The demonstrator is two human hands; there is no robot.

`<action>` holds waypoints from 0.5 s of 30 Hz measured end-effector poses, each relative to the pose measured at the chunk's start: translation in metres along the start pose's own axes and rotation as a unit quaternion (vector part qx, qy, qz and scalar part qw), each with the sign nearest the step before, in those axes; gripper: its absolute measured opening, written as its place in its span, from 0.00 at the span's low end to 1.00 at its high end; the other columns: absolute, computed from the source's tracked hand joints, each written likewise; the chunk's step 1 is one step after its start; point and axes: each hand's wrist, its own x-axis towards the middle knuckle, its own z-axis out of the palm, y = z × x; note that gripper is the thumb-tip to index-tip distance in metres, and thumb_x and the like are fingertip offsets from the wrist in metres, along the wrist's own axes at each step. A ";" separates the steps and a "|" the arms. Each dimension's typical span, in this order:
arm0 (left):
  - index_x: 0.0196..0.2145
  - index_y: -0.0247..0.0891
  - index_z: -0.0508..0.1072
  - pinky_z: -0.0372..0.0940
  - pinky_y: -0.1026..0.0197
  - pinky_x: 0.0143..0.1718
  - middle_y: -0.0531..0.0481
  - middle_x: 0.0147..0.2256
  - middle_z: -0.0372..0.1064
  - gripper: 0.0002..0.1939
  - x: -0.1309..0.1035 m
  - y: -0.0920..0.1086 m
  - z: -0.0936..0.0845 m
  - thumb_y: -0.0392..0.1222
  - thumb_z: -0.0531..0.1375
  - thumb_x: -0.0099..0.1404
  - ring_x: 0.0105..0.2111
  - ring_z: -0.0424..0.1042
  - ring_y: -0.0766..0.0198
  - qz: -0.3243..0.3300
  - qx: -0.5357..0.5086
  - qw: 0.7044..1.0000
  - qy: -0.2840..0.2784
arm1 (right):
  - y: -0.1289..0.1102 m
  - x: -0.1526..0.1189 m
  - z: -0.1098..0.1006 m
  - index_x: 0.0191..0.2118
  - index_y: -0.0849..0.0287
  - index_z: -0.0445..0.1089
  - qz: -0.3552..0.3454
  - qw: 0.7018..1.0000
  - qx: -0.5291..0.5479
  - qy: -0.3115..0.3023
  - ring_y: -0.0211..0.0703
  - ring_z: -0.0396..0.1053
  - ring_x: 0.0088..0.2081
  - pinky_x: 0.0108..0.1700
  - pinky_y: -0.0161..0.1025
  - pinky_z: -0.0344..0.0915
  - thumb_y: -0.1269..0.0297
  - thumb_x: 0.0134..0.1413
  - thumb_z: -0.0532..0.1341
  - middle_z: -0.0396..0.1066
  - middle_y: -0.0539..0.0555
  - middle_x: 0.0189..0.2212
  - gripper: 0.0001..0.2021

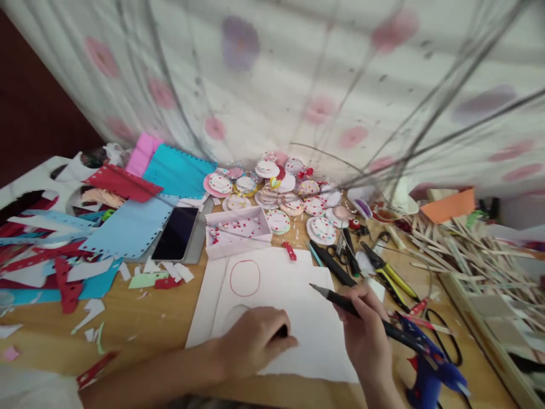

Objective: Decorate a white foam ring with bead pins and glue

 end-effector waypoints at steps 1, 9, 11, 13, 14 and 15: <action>0.32 0.36 0.69 0.60 0.69 0.27 0.56 0.25 0.67 0.10 0.001 0.003 -0.005 0.44 0.55 0.67 0.24 0.65 0.69 -0.048 -0.017 0.999 -0.005 | -0.004 -0.003 0.001 0.27 0.57 0.63 0.003 1.000 0.023 -0.019 0.33 0.53 0.21 0.23 0.31 0.52 0.64 0.58 0.56 0.57 0.46 0.19 0.09; 0.23 0.37 0.63 0.51 0.70 0.22 0.58 0.19 0.58 0.09 -0.002 0.026 -0.014 0.40 0.57 0.59 0.21 0.58 0.72 -0.190 -0.061 0.980 -0.006 | -0.007 -0.028 0.010 0.26 0.58 0.63 0.046 0.979 0.074 -0.183 0.33 0.55 0.21 0.23 0.32 0.49 0.62 0.58 0.58 0.59 0.45 0.19 0.10; 0.22 0.37 0.61 0.50 0.70 0.22 0.59 0.18 0.57 0.08 -0.003 0.033 -0.013 0.36 0.56 0.57 0.20 0.58 0.72 -0.179 -0.050 0.983 -0.005 | -0.003 -0.034 0.009 0.27 0.58 0.63 0.061 0.975 0.047 -0.207 0.33 0.56 0.22 0.24 0.33 0.50 0.62 0.59 0.58 0.60 0.45 0.20 0.10; 0.21 0.37 0.60 0.49 0.69 0.22 0.59 0.18 0.57 0.07 -0.004 0.040 -0.011 0.33 0.55 0.54 0.20 0.58 0.72 -0.163 -0.032 0.986 -0.010 | -0.001 -0.039 0.010 0.26 0.58 0.62 0.068 0.971 0.012 -0.227 0.33 0.57 0.22 0.25 0.33 0.51 0.61 0.59 0.58 0.60 0.46 0.20 0.11; 0.21 0.37 0.60 0.49 0.69 0.22 0.58 0.18 0.58 0.07 -0.005 0.043 -0.011 0.31 0.55 0.52 0.20 0.59 0.71 -0.159 -0.019 0.987 -0.015 | -0.001 -0.042 0.011 0.26 0.58 0.62 0.069 0.970 -0.002 -0.235 0.34 0.57 0.23 0.25 0.33 0.51 0.61 0.59 0.58 0.60 0.46 0.20 0.11; 0.21 0.37 0.60 0.49 0.69 0.22 0.58 0.18 0.58 0.06 -0.005 0.046 -0.012 0.31 0.55 0.52 0.20 0.59 0.71 -0.157 -0.005 0.987 -0.022 | -0.001 -0.044 0.012 0.26 0.58 0.62 0.069 0.969 -0.011 -0.239 0.34 0.58 0.23 0.25 0.33 0.52 0.60 0.59 0.58 0.60 0.46 0.20 0.12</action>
